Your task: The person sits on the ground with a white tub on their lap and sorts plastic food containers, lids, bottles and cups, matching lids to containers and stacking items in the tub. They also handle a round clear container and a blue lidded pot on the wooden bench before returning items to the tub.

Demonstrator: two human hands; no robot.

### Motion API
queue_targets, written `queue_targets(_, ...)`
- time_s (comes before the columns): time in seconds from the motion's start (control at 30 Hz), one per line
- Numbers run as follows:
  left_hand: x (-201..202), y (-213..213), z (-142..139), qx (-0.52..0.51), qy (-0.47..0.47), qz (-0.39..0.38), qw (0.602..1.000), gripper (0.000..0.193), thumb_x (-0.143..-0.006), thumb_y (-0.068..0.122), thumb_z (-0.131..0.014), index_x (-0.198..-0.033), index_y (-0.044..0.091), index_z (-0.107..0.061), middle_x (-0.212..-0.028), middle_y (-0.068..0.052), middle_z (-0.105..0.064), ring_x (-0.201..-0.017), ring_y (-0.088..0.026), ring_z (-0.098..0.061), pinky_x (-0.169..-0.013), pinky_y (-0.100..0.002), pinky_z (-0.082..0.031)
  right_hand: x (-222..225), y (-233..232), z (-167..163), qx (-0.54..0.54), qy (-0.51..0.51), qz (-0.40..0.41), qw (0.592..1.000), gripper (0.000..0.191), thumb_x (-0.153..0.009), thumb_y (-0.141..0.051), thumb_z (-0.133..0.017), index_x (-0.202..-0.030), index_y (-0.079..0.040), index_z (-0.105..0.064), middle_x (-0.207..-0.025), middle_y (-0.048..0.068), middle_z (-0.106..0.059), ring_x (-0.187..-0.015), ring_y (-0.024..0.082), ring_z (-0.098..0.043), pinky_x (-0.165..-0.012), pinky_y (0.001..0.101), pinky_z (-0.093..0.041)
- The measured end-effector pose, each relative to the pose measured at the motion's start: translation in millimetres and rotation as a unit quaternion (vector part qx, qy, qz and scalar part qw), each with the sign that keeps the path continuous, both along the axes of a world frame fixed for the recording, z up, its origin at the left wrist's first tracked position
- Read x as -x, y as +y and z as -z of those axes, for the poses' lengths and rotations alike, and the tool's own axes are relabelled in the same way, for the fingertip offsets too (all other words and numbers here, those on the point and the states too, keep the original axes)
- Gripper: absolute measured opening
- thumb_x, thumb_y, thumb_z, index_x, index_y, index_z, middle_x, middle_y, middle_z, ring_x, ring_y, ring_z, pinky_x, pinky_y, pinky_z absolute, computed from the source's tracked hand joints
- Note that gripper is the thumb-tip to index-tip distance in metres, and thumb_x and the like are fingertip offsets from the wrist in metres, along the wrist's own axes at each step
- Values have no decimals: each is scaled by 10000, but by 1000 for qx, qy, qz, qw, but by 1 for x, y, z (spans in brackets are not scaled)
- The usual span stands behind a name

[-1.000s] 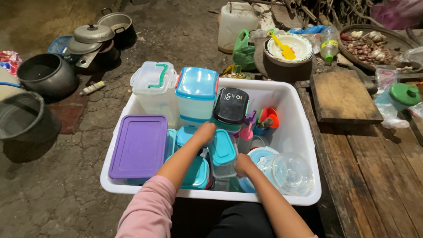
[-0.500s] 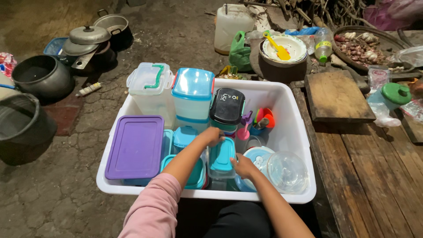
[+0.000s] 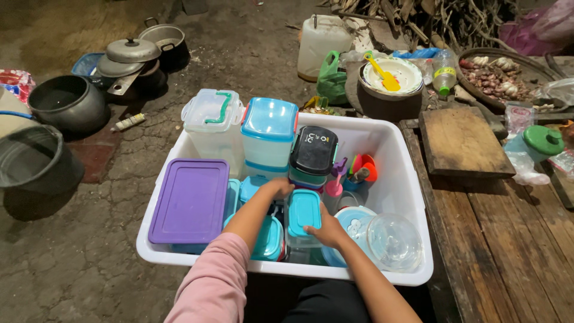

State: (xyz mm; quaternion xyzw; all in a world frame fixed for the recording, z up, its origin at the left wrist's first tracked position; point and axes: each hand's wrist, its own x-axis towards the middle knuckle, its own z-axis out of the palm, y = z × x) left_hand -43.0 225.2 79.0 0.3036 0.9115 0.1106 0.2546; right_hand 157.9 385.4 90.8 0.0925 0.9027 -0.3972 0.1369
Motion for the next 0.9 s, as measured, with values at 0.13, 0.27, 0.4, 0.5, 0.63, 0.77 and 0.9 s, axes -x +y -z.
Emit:
queue_targets(0.13,-2,-3,0,20,-56,-50,997,396,-816,345,-759,-1013,1,-765,-1118,-238,-730,-1084,-364,-730,-896,-468,-574,2,-1,6,54,8,69,996,918,-833,-126,-753,-1586,-80,-229,-1301,272,-650,-1074,380,-664,-898,438,-528)
queue_targets(0.27,-6,-3,3,1,-50,-75,996,374,-754,273,-858,-1022,25,-775,-1129,-230,-723,-1087,-357,-700,-891,-434,-575,0,5,0,125,-59,158,978,789,-850,15,-598,-1570,-129,-311,-1162,200,-682,-722,290,-734,-643,416,-602)
queue_targets(0.4,2,-4,3,122,-46,-59,990,395,-595,164,-913,-955,38,-812,-1057,-189,-793,-998,-307,-779,-844,-413,-625,-7,12,-12,77,-46,171,981,659,-843,42,-534,-1488,-69,-456,-986,213,-745,-666,255,-742,-622,362,-586)
queue_targets(0.5,6,-5,1,179,-12,-17,984,404,-577,149,-925,-957,58,-822,-1068,-162,-785,-1017,-297,-766,-861,-415,-612,-10,16,-20,113,-33,187,975,602,-832,39,-520,-1426,-61,-516,-958,187,-717,-647,256,-733,-607,370,-599)
queue_targets(0.63,-2,-12,6,46,13,-144,989,297,-695,89,-818,-989,48,-810,-1112,-222,-749,-1066,-376,-721,-866,-442,-611,-9,16,-24,110,-21,181,977,625,-825,43,-531,-1441,-55,-500,-938,197,-710,-645,273,-735,-612,382,-587)
queue_targets(0.77,-8,-13,6,-11,66,-122,990,282,-765,91,-787,-1042,40,-773,-1149,-239,-712,-1092,-417,-686,-892,-478,-583,-8,16,-25,104,-15,188,977,631,-826,46,-541,-1447,-56,-490,-963,203,-708,-651,278,-739,-610,387,-594)
queue_targets(0.9,-10,-11,6,-6,131,-82,988,227,-831,37,-707,-1042,48,-790,-1144,-220,-730,-1086,-410,-710,-871,-487,-604,-9,17,-25,56,-18,173,983,654,-843,39,-554,-1484,-49,-456,-973,255,-764,-669,267,-752,-643,361,-583)
